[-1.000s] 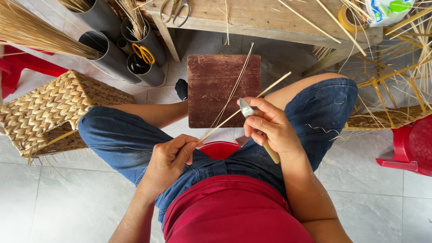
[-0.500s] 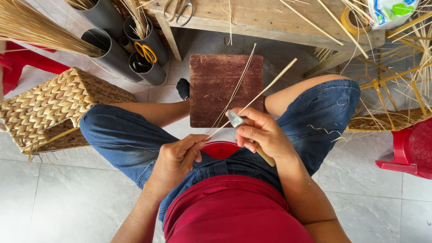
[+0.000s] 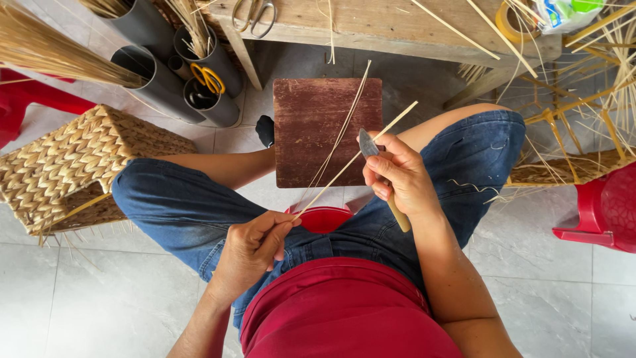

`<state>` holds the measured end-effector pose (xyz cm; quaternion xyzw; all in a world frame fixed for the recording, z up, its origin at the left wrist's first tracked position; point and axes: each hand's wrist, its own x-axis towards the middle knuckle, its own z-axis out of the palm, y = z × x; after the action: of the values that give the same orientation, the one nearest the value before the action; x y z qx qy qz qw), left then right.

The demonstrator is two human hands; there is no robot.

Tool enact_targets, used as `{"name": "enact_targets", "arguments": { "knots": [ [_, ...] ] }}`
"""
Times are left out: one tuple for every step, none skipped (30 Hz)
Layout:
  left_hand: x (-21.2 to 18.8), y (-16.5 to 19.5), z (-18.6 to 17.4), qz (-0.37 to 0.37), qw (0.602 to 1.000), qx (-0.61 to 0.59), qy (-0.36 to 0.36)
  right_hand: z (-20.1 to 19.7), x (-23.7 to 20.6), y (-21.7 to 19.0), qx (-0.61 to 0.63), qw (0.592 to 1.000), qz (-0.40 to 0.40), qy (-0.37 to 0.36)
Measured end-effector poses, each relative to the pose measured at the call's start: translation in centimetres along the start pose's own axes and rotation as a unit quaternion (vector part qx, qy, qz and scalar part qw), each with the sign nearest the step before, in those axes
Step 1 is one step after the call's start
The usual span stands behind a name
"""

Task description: The person sits on a low stool and splits and shaves long bamboo strips with a small knife, drawing the blade along each strip to thin it and placing finished strips on a wooden board beside them. They take new strips one at a time from a pile on the workbench.

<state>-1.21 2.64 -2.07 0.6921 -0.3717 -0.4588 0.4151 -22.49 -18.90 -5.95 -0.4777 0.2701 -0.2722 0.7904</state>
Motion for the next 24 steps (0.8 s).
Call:
{"name": "enact_targets", "arguments": {
  "knots": [
    [-0.1, -0.1, 0.0, -0.004, 1.000, 0.000, -0.003, -0.1, 0.0, 0.1, 0.002, 1.000, -0.001, 0.005],
    [-0.1, -0.2, 0.0, 0.022, 1.000, 0.001, 0.002, -0.2, 0.0, 0.2, 0.005, 1.000, -0.002, 0.008],
    [-0.1, -0.3, 0.1, 0.047, 0.999, 0.001, 0.010, -0.3, 0.0, 0.4, 0.008, 1.000, -0.002, 0.008],
    [-0.2, -0.4, 0.1, 0.072, 0.997, 0.000, 0.018, -0.6, 0.1, 0.6, 0.004, 1.000, -0.007, 0.012],
    [-0.4, -0.5, 0.0, 0.076, 0.997, 0.007, 0.022, -1.0, 0.1, 0.6, 0.000, 1.000, -0.011, 0.016],
    [-0.5, -0.6, -0.2, 0.080, 0.996, 0.014, 0.025, -1.5, 0.1, 0.6, -0.005, 1.000, -0.015, 0.020],
    [-0.5, -0.7, -0.4, 0.086, 0.996, 0.020, 0.030, -2.2, 0.4, 0.4, 0.004, 0.999, -0.032, 0.029],
    [-0.6, -0.9, -0.7, 0.087, 0.995, 0.033, 0.042, -3.0, 0.7, -0.1, 0.013, 0.998, -0.050, 0.039],
    [-0.9, -1.0, -1.2, 0.088, 0.994, 0.046, 0.052, -3.8, 0.8, -0.8, 0.022, 0.996, -0.065, 0.052],
    [-1.1, -1.1, -1.6, 0.088, 0.992, 0.059, 0.062, -4.8, 0.9, -1.8, 0.028, 0.992, -0.068, 0.098],
    [-1.2, -1.2, -2.1, 0.057, 0.995, 0.050, 0.065, -5.5, 0.9, -2.7, 0.034, 0.987, -0.071, 0.143],
    [-1.3, -1.2, -2.5, 0.027, 0.997, 0.040, 0.068, -5.7, 0.7, -3.2, 0.037, 0.984, -0.093, 0.147],
    [-1.3, -1.3, -2.6, -0.004, 0.997, 0.029, 0.072, -5.7, 0.4, -3.9, 0.038, 0.981, -0.115, 0.150],
    [-1.3, -1.3, -2.5, 0.002, 0.997, 0.024, 0.072, -5.5, 0.0, -4.4, 0.041, 0.978, -0.136, 0.153],
    [-1.2, -1.3, -2.4, 0.006, 0.997, 0.019, 0.070, -4.9, -0.6, -4.4, 0.027, 0.985, -0.109, 0.131],
    [-1.1, -1.3, -2.2, 0.011, 0.998, 0.015, 0.067, -3.7, -1.2, -3.9, 0.014, 0.990, -0.084, 0.109],
    [-1.0, -1.3, -2.0, 0.000, 0.998, 0.016, 0.053, -2.4, -1.7, -3.3, 0.001, 0.994, -0.061, 0.087],
    [-0.8, -1.2, -1.8, -0.009, 0.999, 0.017, 0.040, -1.1, -2.1, -2.6, -0.027, 0.998, -0.032, 0.050],
    [-0.7, -1.1, -1.7, -0.019, 0.999, 0.019, 0.027, -0.1, -2.5, -2.1, -0.054, 0.998, -0.004, 0.014],
    [-0.6, -1.0, -1.6, -0.027, 0.999, 0.023, 0.014, 0.6, -2.5, -1.8, -0.052, 0.999, -0.001, 0.000],
    [-0.6, -0.9, -1.5, -0.036, 0.999, 0.026, 0.003, 1.4, -2.2, -1.4, -0.051, 0.999, 0.004, -0.015],
    [-0.8, -0.7, -1.5, -0.047, 0.998, 0.028, -0.007, 1.9, -2.0, -1.1, -0.048, 0.998, 0.011, -0.032],
    [-1.0, -0.5, -1.4, -0.040, 0.999, 0.026, -0.008, 2.3, -2.1, -1.0, -0.040, 0.998, 0.016, -0.042],
    [-1.0, -0.3, -1.3, -0.031, 0.999, 0.025, -0.010, 2.6, -2.1, -0.9, -0.033, 0.998, 0.021, -0.051]
  ]
}}
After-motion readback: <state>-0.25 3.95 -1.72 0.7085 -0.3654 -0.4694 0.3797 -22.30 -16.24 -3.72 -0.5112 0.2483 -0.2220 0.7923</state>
